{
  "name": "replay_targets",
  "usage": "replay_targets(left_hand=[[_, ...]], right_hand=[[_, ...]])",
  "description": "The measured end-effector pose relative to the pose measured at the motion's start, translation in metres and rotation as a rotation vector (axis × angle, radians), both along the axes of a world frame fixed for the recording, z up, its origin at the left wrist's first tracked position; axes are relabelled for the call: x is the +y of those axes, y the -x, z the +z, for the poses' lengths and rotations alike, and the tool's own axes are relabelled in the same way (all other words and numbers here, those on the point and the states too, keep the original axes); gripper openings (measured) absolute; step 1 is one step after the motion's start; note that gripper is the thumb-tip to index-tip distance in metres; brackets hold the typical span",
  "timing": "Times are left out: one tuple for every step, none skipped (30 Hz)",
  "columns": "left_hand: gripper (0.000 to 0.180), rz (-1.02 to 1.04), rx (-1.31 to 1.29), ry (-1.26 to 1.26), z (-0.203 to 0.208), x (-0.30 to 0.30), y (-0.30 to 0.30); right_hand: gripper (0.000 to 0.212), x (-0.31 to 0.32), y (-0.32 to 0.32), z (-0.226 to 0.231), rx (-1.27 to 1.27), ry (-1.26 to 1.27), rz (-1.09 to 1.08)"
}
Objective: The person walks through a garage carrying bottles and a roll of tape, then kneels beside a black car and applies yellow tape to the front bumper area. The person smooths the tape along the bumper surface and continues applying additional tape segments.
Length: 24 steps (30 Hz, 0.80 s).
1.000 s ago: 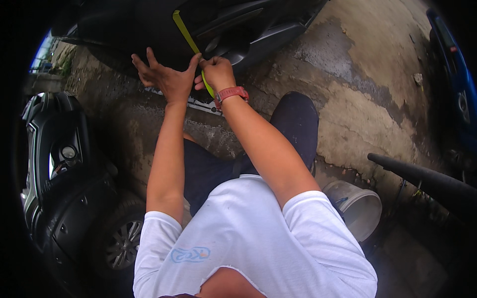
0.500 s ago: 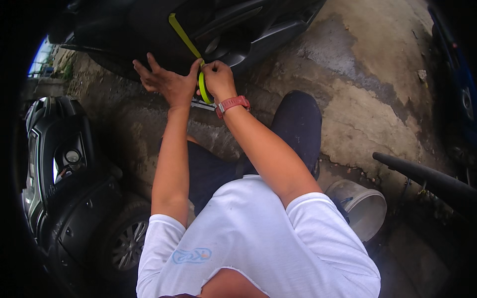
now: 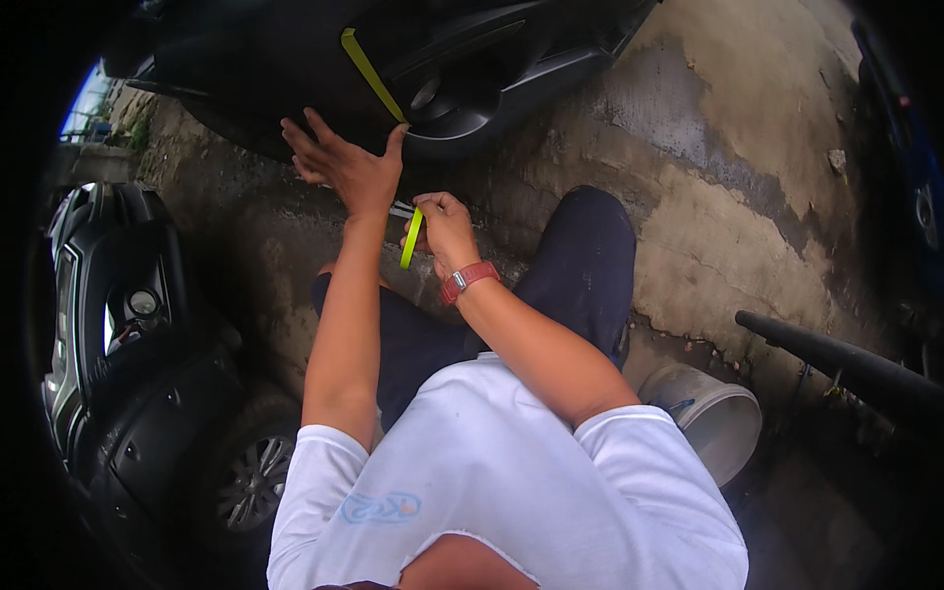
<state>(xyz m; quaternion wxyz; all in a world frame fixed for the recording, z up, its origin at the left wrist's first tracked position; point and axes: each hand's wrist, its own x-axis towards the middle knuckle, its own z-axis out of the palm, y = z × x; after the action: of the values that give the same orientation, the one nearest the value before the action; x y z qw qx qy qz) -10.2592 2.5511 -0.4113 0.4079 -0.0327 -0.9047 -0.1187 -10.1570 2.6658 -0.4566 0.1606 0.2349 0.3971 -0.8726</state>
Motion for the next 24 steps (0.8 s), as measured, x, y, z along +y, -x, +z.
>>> replay_targets(left_hand=[[0.144,-0.014,0.033,0.001,-0.001,0.001,-0.001],[0.145,0.002,-0.010,-0.028,-0.002,0.001,-0.002],[0.146,0.000,-0.015,-0.045,-0.002,0.002,-0.003],[0.146,-0.003,-0.024,-0.063,-0.002,0.003,-0.003],[0.148,0.006,-0.028,-0.081,-0.002,0.003,-0.004],[0.149,0.012,-0.033,-0.099,0.000,0.003,-0.004],[0.151,0.011,-0.038,-0.114,0.001,0.003,-0.004],[0.152,0.016,-0.038,-0.117,0.003,0.002,-0.004],[0.153,0.015,-0.039,-0.119,0.005,0.001,-0.003],[0.154,0.012,-0.041,-0.120,0.007,0.000,-0.003],[0.154,0.009,-0.035,-0.117,0.009,-0.001,-0.002],[0.155,0.005,-0.029,-0.114,0.011,-0.001,-0.002],[0.155,-0.005,-0.004,-0.112,0.012,0.000,-0.002],[0.154,0.008,-0.033,-0.119,0.014,0.002,-0.003],[0.153,0.015,-0.043,-0.127,0.015,0.005,-0.005],[0.152,0.031,-0.058,-0.135,0.016,0.009,-0.009],[0.146,0.014,-0.034,-0.177,0.017,0.014,-0.015],[0.139,0.007,-0.014,-0.221,0.018,0.019,-0.023],[0.133,-0.012,-0.020,-0.257,0.021,0.023,-0.033],[0.116,-0.114,-0.072,-0.375,0.024,0.026,-0.043],[0.099,-0.232,-0.156,-0.481,0.029,0.028,-0.052],[0.082,-0.323,-0.286,-0.602,0.034,0.028,-0.059],[0.066,-0.477,-0.418,-0.784,0.039,0.028,-0.063],[0.050,-0.598,-0.591,-0.982,0.043,0.028,-0.066]], right_hand=[[0.020,0.005,-0.005,-0.004,0.015,-0.015,0.016],[0.020,0.010,-0.009,-0.010,0.003,-0.024,0.041],[0.020,0.015,-0.014,-0.015,-0.001,-0.035,0.055],[0.019,0.020,-0.019,-0.021,-0.008,-0.046,0.071],[0.019,0.025,-0.023,-0.026,-0.021,-0.037,0.069],[0.019,0.029,-0.028,-0.031,-0.024,-0.033,0.077],[0.019,0.032,-0.033,-0.034,-0.027,-0.027,0.083],[0.019,0.035,-0.036,-0.036,-0.060,-0.040,0.082],[0.019,0.037,-0.039,-0.037,-0.063,-0.032,0.085],[0.021,0.038,-0.040,-0.036,-0.050,-0.036,0.086],[0.024,0.039,-0.040,-0.035,-0.038,-0.040,0.087],[0.027,0.040,-0.039,-0.033,-0.027,-0.035,0.092],[0.034,0.041,-0.037,-0.030,0.019,-0.043,0.104],[0.043,0.042,-0.034,-0.026,0.062,-0.042,0.119],[0.053,0.044,-0.031,-0.020,0.077,-0.060,0.128],[0.061,0.045,-0.027,-0.012,0.132,-0.082,0.142],[0.071,0.048,-0.024,-0.001,0.159,-0.123,0.147],[0.082,0.051,-0.020,0.010,0.193,-0.160,0.149],[0.086,0.055,-0.016,0.021,0.277,-0.227,0.149],[0.090,0.060,-0.012,0.033,0.369,-0.289,0.145],[0.095,0.066,-0.007,0.044,0.469,-0.354,0.137],[0.096,0.072,-0.003,0.055,0.571,-0.427,0.165],[0.096,0.080,0.001,0.068,0.677,-0.502,0.197],[0.097,0.088,0.004,0.081,0.782,-0.577,0.234]])
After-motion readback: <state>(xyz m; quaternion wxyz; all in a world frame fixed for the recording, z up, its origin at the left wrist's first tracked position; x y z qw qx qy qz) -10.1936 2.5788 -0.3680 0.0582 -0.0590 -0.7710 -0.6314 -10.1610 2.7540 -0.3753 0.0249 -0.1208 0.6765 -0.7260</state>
